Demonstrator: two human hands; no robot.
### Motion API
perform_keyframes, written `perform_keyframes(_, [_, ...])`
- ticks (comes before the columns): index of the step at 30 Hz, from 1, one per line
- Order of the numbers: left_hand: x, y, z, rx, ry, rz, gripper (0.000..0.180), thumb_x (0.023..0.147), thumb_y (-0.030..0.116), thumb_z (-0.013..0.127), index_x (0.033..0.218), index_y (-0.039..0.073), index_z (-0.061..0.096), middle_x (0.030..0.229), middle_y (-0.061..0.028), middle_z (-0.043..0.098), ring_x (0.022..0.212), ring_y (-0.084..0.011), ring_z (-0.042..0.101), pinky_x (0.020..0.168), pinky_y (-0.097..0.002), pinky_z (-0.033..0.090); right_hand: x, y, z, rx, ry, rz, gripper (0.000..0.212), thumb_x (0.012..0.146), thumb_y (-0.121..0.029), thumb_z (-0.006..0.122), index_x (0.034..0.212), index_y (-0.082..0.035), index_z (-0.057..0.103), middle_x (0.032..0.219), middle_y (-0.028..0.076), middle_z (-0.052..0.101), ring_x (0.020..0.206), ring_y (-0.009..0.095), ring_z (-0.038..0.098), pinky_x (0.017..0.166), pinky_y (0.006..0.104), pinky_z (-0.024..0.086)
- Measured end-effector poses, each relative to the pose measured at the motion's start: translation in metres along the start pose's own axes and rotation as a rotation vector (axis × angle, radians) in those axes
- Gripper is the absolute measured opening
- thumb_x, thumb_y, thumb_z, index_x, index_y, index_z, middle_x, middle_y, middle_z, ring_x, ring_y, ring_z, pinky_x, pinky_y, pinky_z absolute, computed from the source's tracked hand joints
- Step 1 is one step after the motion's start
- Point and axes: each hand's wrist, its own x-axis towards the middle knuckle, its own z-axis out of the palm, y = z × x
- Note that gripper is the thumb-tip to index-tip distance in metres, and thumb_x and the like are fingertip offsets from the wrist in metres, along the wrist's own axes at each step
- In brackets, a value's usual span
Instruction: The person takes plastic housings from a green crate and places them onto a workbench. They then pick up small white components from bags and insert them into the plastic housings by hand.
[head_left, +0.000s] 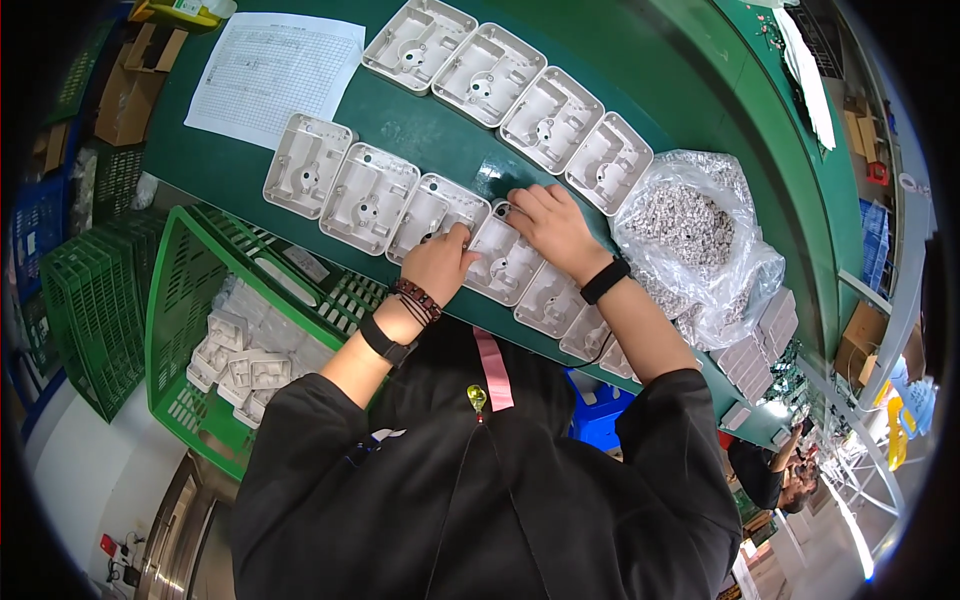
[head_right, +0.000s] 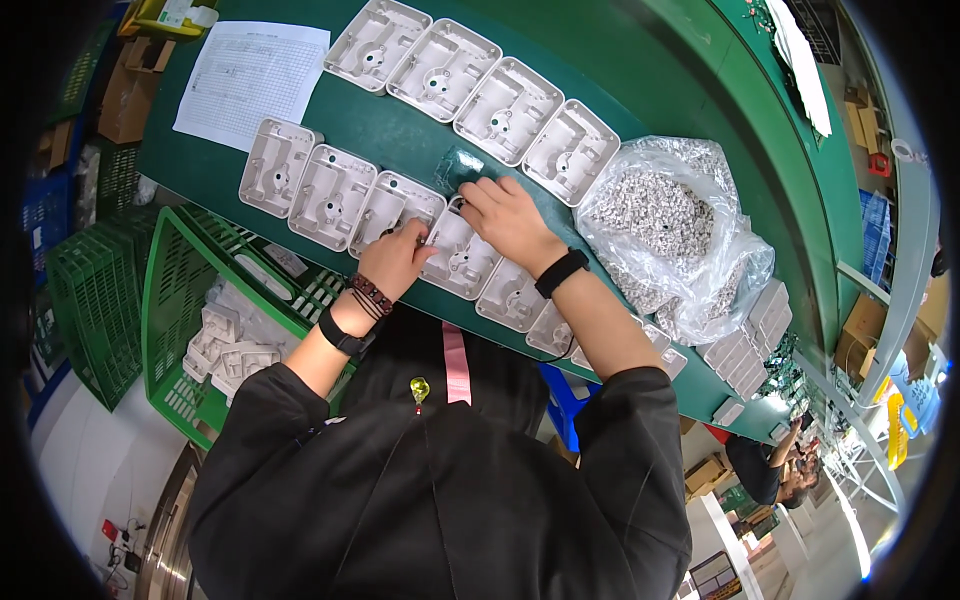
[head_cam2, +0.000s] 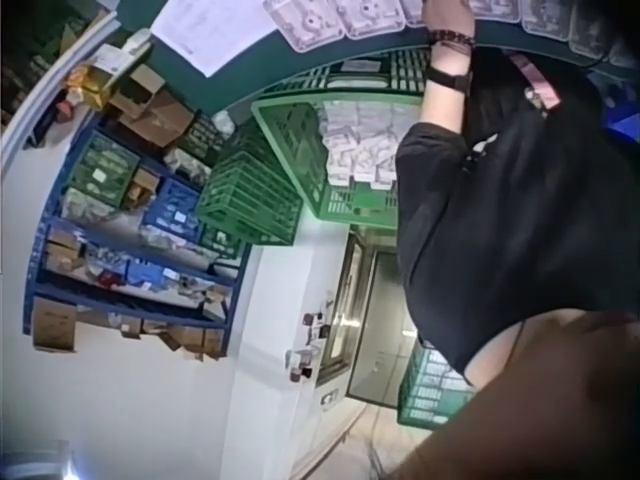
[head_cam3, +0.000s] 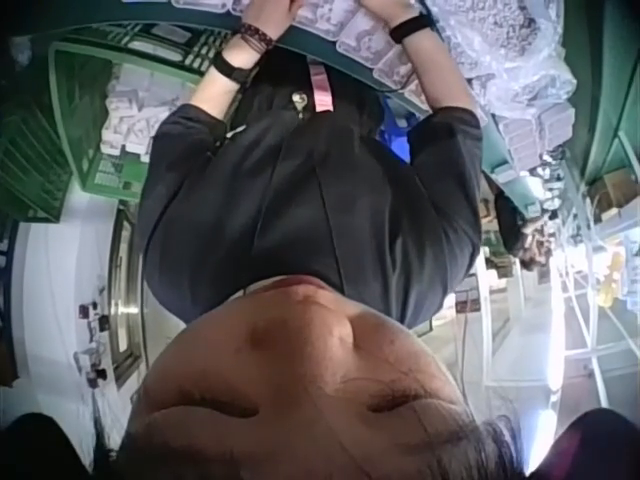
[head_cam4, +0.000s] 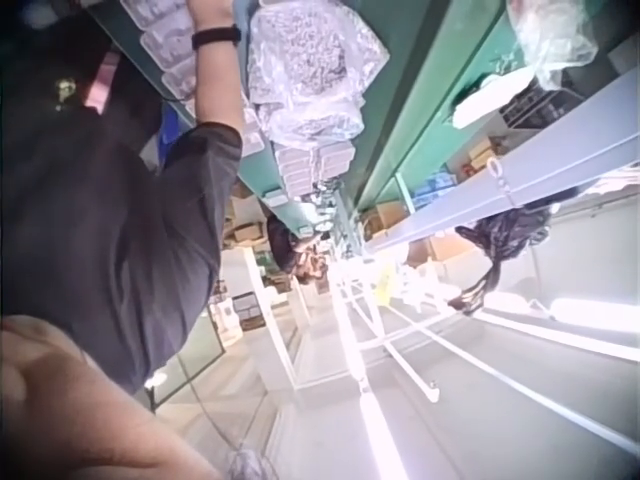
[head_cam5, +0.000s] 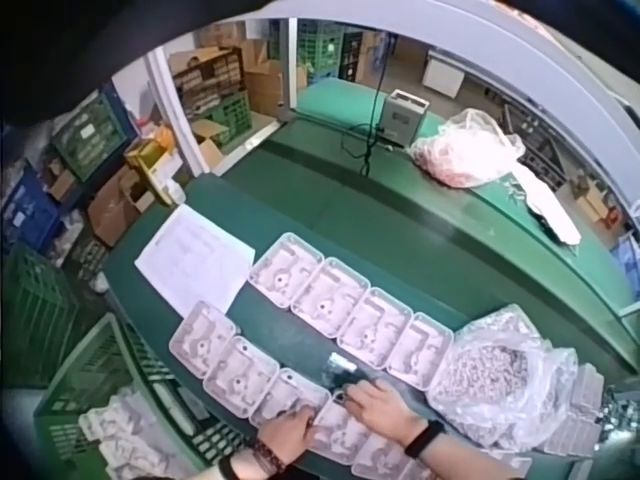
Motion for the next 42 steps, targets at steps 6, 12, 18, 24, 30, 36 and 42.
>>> perform_keyframes(6, [0.002,0.002,-0.005,0.023,-0.02,0.013,0.024,0.08,0.025,0.058,0.091,0.006,0.048,0.072,-0.0124,0.061,0.065,-0.032,0.06,0.055,-0.0411,0.047,0.003,0.001,0.005,0.014,-0.075,0.063,0.007,0.068,-0.012,0.055,0.071,-0.011,0.061,0.1,0.002,0.052,0.094,0.018,0.049,0.079,0.0272,0.037])
perform_keyframes(12, [-0.002,0.0,-0.003,-0.035,0.041,0.037,0.023,0.082,0.027,0.057,0.092,0.008,0.049,0.071,-0.0114,0.06,0.064,-0.0309,0.06,0.055,-0.0399,0.046,0.004,0.001,-0.019,0.251,-0.052,0.12,0.005,0.065,-0.006,0.059,0.07,-0.006,0.061,0.097,0.006,0.053,0.092,0.023,0.049,0.082,0.0339,0.038])
perform_keyframes(18, [0.003,-0.004,-0.027,-0.668,-0.043,-0.047,0.041,0.089,0.045,0.042,0.102,0.006,0.049,0.078,-0.0073,0.059,0.061,-0.021,0.058,0.053,-0.0342,0.045,0.01,-0.032,-0.028,0.668,0.247,0.538,0.016,0.064,-0.003,0.062,0.079,-0.006,0.061,0.096,0.007,0.052,0.091,0.025,0.048,0.079,0.037,0.04])
perform_keyframes(24, [0.004,0.008,-0.044,-1.173,-0.162,-0.109,0.07,0.086,0.063,0.016,0.114,0.005,0.045,0.091,-0.0042,0.053,0.064,-0.0089,0.048,0.045,-0.021,0.034,0.038,-0.086,-0.043,0.633,0.195,0.475,0.017,0.066,-0.011,0.066,0.082,-0.008,0.06,0.093,0.004,0.053,0.089,0.024,0.048,0.074,0.0347,0.038])
perform_keyframes(30, [-0.001,0.011,-0.057,-1.24,-0.252,-0.124,0.069,0.087,0.062,0.016,0.116,0.006,0.044,0.088,-0.0022,0.051,0.06,-0.0039,0.04,0.042,-0.0151,0.026,0.041,-0.083,-0.037,0.545,0.207,0.369,0.019,0.066,-0.015,0.069,0.083,-0.01,0.062,0.083,0.003,0.055,0.082,0.023,0.051,0.07,0.0338,0.036])
perform_keyframes(36, [-0.005,0.0,-0.061,-1.121,-0.25,-0.188,0.05,0.093,0.05,0.025,0.109,0.008,0.046,0.081,0.0002,0.048,0.053,-0.0026,0.035,0.042,-0.0155,0.025,0.045,-0.078,-0.033,0.583,0.239,0.426,0.015,0.068,-0.014,0.068,0.079,-0.009,0.06,0.077,0.003,0.055,0.075,0.022,0.053,0.068,0.0324,0.037])
perform_keyframes(42, [-0.008,-0.005,-0.067,-1.258,-0.356,-0.218,0.035,0.094,0.04,0.034,0.098,0.009,0.048,0.071,0.0039,0.044,0.049,-0.0017,0.032,0.042,-0.0156,0.025,0.049,-0.085,-0.022,0.607,0.278,0.527,0.011,0.07,-0.01,0.065,0.077,-0.006,0.056,0.074,0.005,0.052,0.069,0.025,0.052,0.062,0.0325,0.038])
